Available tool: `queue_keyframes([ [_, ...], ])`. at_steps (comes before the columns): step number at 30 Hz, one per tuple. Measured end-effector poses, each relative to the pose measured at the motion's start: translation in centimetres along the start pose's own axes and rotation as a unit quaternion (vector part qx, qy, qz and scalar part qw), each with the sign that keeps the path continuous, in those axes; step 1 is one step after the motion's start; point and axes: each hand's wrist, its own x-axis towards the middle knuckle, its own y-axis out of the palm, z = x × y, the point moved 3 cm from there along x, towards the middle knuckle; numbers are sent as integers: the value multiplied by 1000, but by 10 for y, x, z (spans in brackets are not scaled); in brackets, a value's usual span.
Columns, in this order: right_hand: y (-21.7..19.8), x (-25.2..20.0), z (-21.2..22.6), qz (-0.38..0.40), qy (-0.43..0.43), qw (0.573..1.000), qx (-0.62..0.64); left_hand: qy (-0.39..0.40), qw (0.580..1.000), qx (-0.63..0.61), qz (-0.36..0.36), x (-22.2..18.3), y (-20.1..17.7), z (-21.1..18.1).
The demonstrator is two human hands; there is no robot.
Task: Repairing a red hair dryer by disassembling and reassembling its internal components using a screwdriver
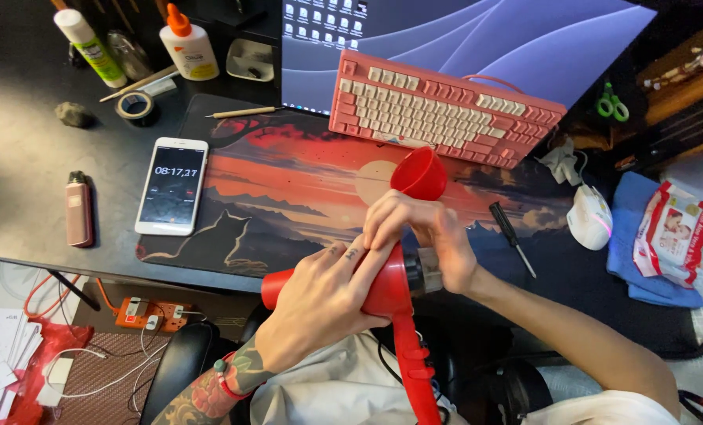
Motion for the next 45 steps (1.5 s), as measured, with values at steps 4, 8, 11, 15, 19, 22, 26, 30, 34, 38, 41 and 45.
queue_keyframes([
  [4, -4, -20, -20, -77, 104, 986, 101, 66, 994, 71, -48, 6, -22, -12],
  [8, 2, -19, 5, -81, 40, 996, -16, 74, 995, 50, -38, 4, -12, -9],
  [11, 8, -13, 19, -32, -43, 981, -188, 59, 998, -30, -15, 3, -3, -1],
  [15, -17, -31, -54, -225, 130, 966, -13, 79, 992, -58, -85, 18, -5, 8],
  [19, -59, -15, -57, -278, 181, 871, 363, 46, 984, -128, -112, 24, 0, 39],
  [22, -81, -16, -46, -209, 34, 958, -193, -11, 974, -157, -165, 15, 5, 72],
  [26, -92, -45, -73, -111, 156, 863, -467, -28, 900, -340, -270, 15, 15, 91],
  [30, -120, -62, -110, -155, 275, 884, -344, -41, 857, -424, -289, 15, 35, 101],
  [34, -127, -54, -105, -137, 224, 895, -361, -48, 844, -464, -264, 10, 54, 97],
  [38, -148, -54, -80, -178, 128, 935, -280, -61, 824, -503, -253, 8, 63, 96],
  [41, -141, -48, -33, -169, 76, 959, -216, -68, 815, -516, -254, 9, 62, 95],
  [45, -64, -19, 56, -148, 84, 923, -346, -74, 837, -487, -241, 13, 57, 85],
])
